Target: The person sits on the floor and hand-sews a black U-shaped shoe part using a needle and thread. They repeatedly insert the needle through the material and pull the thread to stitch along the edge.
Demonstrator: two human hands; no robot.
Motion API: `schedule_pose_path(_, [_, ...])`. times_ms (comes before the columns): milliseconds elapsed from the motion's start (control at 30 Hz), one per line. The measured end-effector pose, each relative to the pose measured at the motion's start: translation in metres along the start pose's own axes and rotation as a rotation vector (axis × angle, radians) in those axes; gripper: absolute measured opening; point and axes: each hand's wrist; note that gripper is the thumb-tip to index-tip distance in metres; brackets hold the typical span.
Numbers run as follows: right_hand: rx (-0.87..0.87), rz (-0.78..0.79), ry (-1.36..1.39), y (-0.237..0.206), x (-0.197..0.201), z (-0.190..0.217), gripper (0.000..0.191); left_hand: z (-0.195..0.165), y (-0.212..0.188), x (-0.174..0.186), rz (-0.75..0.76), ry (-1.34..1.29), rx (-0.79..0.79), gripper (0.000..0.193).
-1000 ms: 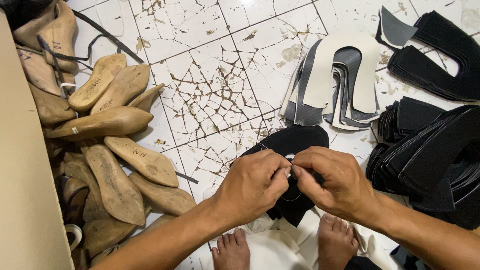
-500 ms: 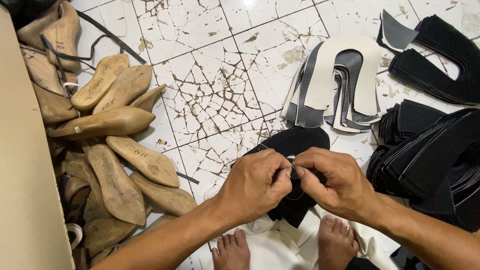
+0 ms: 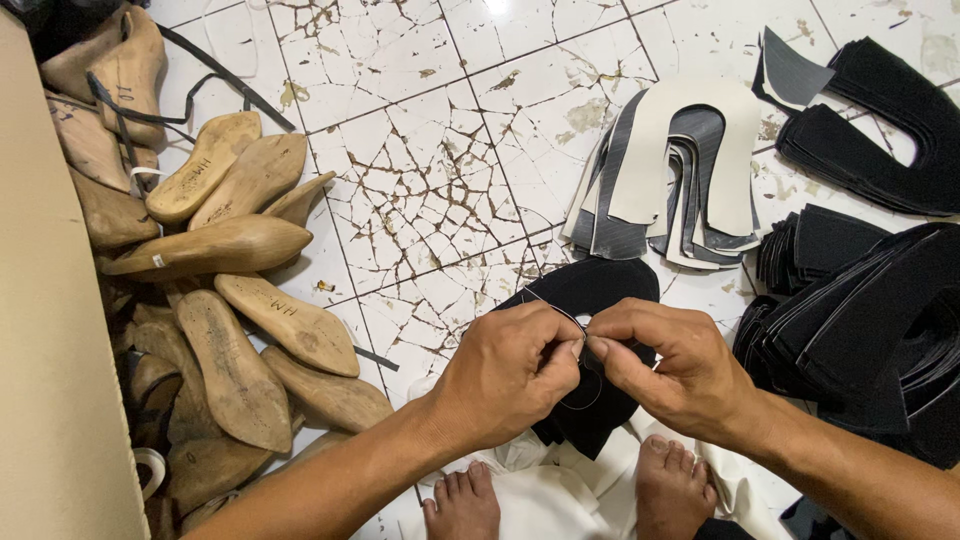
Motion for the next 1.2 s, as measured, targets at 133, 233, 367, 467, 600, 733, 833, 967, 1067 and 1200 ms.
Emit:
schedule_pose_path(133, [-0.004, -0.009, -0.022, 0.001, 0.0007, 0.0019, 0.006, 0.0012, 0.0013, 0.0042, 0.041, -0.083, 0.038, 0.013])
schedule_pose_path(233, [0.015, -0.015, -0.015, 0.0002, 0.0012, 0.0025, 0.007, 0.0016, 0.0017, 0.0046, 0.034, -0.079, 0.009, 0.013])
schedule_pose_path(367, [0.021, -0.008, -0.034, -0.0005, -0.0005, 0.0009, 0.007, 0.0016, 0.0017, 0.0034, 0.047, -0.022, 0.038, 0.013])
schedule_pose_path(467, [0.029, 0.002, -0.025, -0.0006, -0.002, -0.0009, 0.007, 0.0014, 0.0028, 0.0033, 0.059, -0.017, 0.046, 0.012])
schedule_pose_path(600, [0.03, 0.018, -0.014, -0.0013, -0.0018, -0.0021, 0.007, 0.0003, 0.0029, 0.004, 0.075, -0.03, 0.081, 0.013])
schedule_pose_path(733, [0.032, 0.019, -0.042, -0.0004, -0.002, -0.0003, 0.007, -0.0005, 0.0026, 0.0051, 0.061, -0.043, 0.078, 0.013])
schedule_pose_path(833, [0.046, 0.006, -0.044, -0.0003, -0.0018, 0.0028, 0.008, -0.0009, 0.0025, 0.0028, 0.028, -0.043, 0.054, 0.012])
schedule_pose_path(967, [0.051, 0.014, -0.077, 0.0006, -0.0016, 0.0054, 0.009, -0.0004, 0.0021, -0.0006, -0.007, -0.017, 0.065, 0.011])
schedule_pose_path(1067, [0.04, 0.02, -0.069, 0.001, -0.0022, 0.0058, 0.009, 0.0011, 0.002, -0.0008, 0.003, -0.03, 0.084, 0.01])
schedule_pose_path(1200, [0.056, 0.02, -0.076, 0.0014, -0.0022, 0.0045, 0.009, 0.0026, 0.0009, 0.0008, 0.007, -0.05, 0.081, 0.009])
Point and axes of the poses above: each hand's wrist, its own y-axis towards the middle knuckle, its own x-axis out of the back of the hand, z = x × y, and after that the axes turned 5 degrees about -z, right-handed
